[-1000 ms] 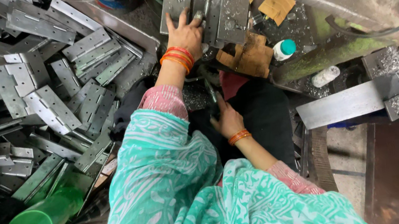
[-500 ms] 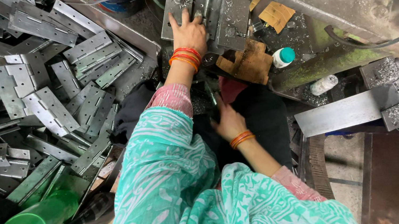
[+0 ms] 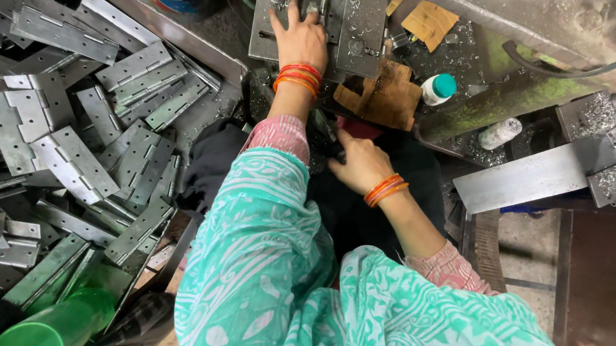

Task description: The person operates a manual punching machine to process metal hinge components. They pick up individual metal pieces from a bin, place them into the machine's die, and pull a lever to activate the punch. The processed pieces are then dropped into a collection bin.

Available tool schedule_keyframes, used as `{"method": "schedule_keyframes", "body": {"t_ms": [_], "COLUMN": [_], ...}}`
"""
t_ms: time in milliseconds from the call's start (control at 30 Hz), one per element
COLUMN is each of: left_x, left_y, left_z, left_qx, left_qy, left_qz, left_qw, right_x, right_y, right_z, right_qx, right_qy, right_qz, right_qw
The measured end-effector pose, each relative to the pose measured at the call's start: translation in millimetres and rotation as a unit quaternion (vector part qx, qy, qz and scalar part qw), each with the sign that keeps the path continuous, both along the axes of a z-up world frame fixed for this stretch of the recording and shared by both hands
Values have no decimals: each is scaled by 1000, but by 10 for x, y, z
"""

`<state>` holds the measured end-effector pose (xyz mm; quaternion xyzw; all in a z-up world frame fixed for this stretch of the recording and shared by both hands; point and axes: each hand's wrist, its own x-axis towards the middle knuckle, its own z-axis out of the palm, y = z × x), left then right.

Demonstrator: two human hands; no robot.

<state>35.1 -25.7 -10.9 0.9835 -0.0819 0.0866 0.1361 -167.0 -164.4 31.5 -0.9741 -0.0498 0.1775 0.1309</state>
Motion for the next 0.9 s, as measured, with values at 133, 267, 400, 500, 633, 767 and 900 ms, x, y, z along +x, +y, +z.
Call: {"method": "schedule_keyframes", "body": {"t_ms": [133, 267, 400, 500, 633, 767, 900], "left_x": [79, -60, -77, -81, 4, 75, 13], "left_y": [-10, 37, 65, 33, -15, 15, 53], "left_z": [-10, -95, -63, -84, -90, -83, -69], "left_qx": [32, -10, -17, -8, -18, -1, 20], "left_qy": [20, -17, -26, -23, -11, -20, -19], "left_qz": [-15, -9, -5, 0, -1, -9, -19], "left_qw": [999, 1000, 1000, 1000, 1000, 1000, 999], "right_x": [-285, -399, -161, 1, 69, -263, -406], "right_y": [68, 30, 16, 1, 20, 105, -1], "right_z": [-210, -396, -223, 0, 47, -289, -482], "right_qx": [88, 91, 64, 13, 0, 8, 131], "right_qy": [-68, -82, -12, -8, 11, -48, -63], "right_qz": [-30, -40, -22, 26, 24, -4, -43], "right_qw": [993, 992, 998, 1000, 1000, 999, 988]}}
